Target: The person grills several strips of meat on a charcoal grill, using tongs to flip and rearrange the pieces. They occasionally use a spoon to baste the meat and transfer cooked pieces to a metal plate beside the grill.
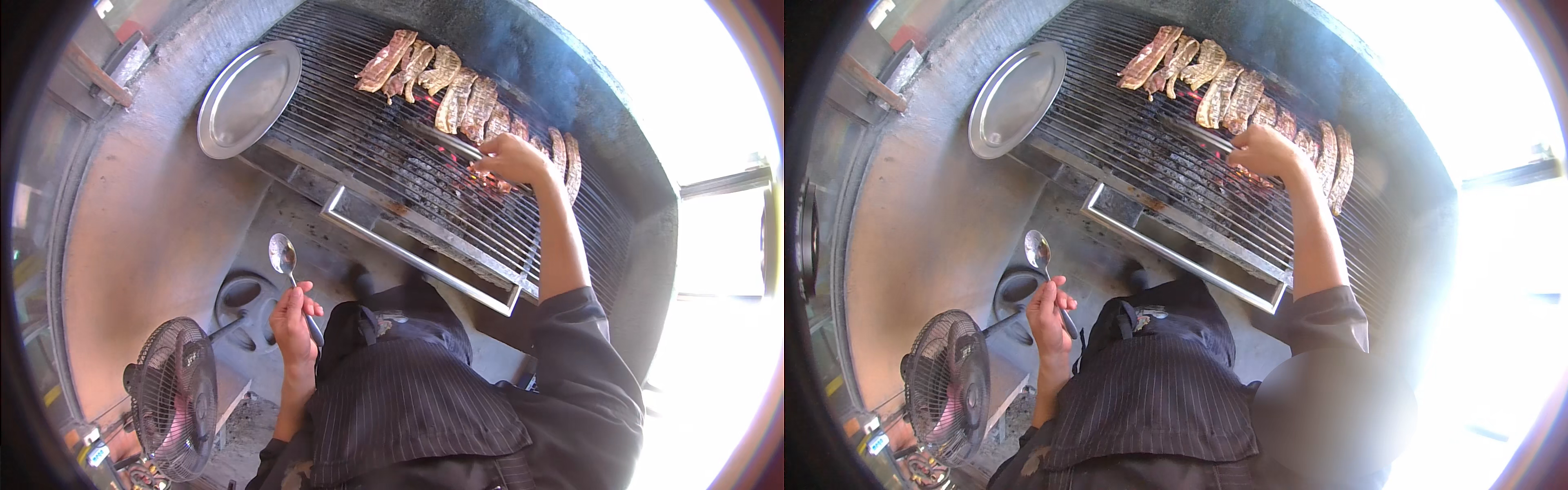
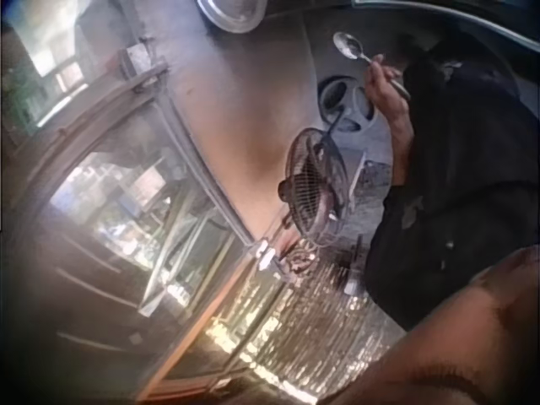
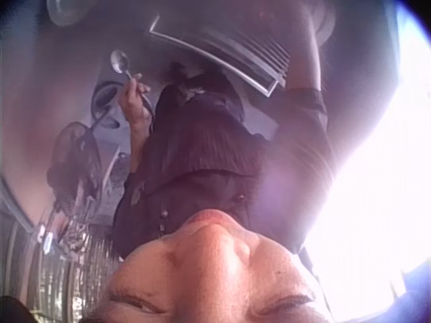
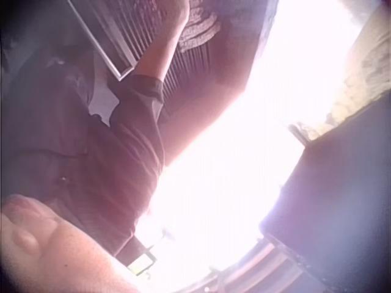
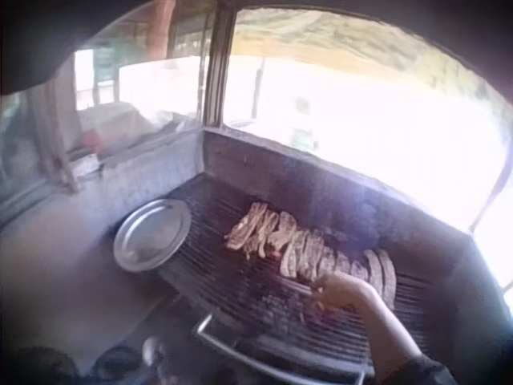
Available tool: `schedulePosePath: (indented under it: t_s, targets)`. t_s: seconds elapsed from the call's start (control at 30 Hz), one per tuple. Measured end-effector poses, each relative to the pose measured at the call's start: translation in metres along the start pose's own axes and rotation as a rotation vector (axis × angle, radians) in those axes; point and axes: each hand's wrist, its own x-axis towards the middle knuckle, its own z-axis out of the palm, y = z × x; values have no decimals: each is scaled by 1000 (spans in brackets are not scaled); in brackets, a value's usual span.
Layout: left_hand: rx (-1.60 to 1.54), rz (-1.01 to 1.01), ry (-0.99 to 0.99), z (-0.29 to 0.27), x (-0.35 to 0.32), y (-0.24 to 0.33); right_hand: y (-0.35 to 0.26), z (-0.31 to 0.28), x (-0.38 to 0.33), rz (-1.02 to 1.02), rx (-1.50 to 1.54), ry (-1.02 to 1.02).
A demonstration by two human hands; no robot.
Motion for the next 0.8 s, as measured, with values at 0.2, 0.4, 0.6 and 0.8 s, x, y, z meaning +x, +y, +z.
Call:
schedulePosePath:
  t_s: [0.2, 0.4, 0.6, 0.8]
  targets:
    - [6, -5, -36, 7, 0, 0, 1, 24, 38, -91, 111, 82]
    - [-1, 4, -6, 5, -2, -4, -1, 2, 25, -74, 137, 13]
    - [2, 32, -29, 8, -4, 0, 17, 2, 26, -69, 130, -59]
    - [-13, 3, -3, 7, -3, -6, -4, -3, 21, -53, 129, 42]
